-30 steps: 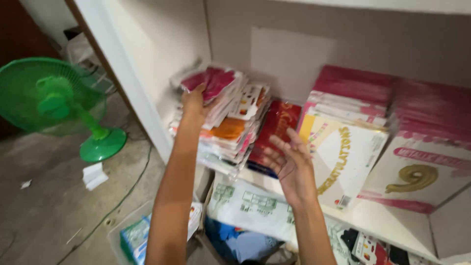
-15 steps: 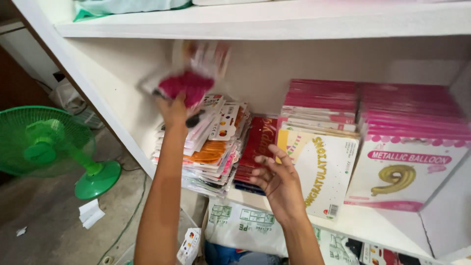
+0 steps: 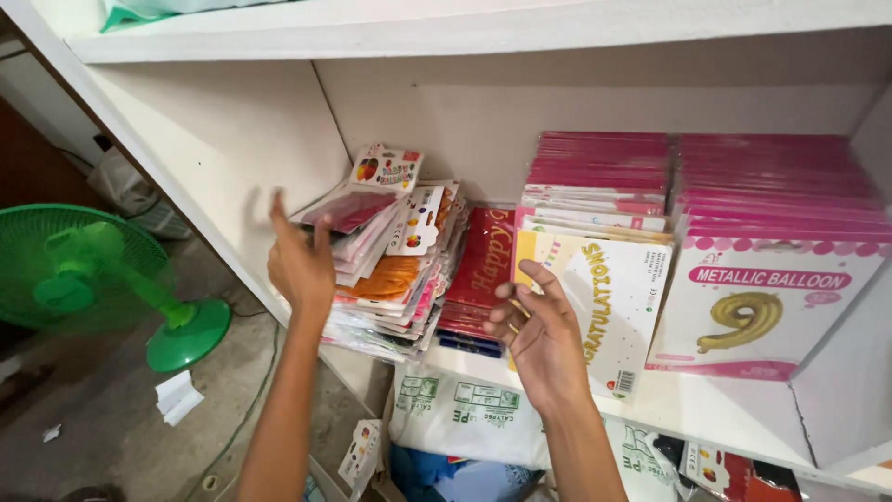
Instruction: The person sits on the floor and organizes various party supplies, including packs of balloons and greeting cards, on a white shelf. They pick up items from the floor and a plastic bin, sort them, and place them neatly into stacks on the shelf.
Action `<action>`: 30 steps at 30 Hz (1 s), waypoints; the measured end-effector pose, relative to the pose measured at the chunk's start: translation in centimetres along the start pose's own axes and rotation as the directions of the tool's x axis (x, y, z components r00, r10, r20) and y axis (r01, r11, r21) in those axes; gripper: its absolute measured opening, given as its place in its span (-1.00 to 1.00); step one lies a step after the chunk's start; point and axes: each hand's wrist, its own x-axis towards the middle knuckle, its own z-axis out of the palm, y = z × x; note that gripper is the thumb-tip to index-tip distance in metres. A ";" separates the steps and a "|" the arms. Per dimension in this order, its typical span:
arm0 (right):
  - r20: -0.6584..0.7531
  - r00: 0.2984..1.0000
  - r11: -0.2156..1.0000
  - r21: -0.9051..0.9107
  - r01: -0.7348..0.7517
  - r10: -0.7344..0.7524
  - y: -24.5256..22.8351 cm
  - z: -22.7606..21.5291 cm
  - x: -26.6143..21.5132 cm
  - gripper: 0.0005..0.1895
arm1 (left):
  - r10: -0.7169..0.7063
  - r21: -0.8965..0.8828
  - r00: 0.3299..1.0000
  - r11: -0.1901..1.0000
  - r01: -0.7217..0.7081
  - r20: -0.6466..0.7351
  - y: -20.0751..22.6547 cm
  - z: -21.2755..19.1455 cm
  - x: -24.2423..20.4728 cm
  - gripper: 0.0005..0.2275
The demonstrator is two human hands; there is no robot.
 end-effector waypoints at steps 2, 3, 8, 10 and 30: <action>0.016 1.000 1.000 -0.011 0.012 -0.011 -0.1 -0.1 0.1 -0.62 | -0.077 0.120 0.995 0.990 0.069 0.067 0.9 -0.4 -1.0 -0.48; -0.008 1.000 1.000 -0.030 0.010 -0.010 -0.1 -0.2 0.1 -0.63 | 0.141 0.144 0.989 0.979 -0.146 0.047 -0.3 0.7 -1.1 -0.49; -0.041 0.999 0.998 -0.055 0.012 -0.014 0.0 -0.4 0.2 -0.65 | 0.495 0.110 0.868 0.861 -0.497 0.051 -3.6 5.4 -1.0 -0.49; -0.055 0.998 0.999 -0.042 0.001 -0.003 0.1 -0.4 0.3 -0.67 | 0.412 0.126 0.902 0.895 -0.427 0.126 -4.9 7.2 -0.8 -0.51; -0.090 0.996 0.998 -0.058 0.004 -0.009 -1.5 -1.2 -0.1 -0.77 | 0.449 0.480 0.881 0.746 -0.461 0.148 -3.5 6.0 -2.0 -0.77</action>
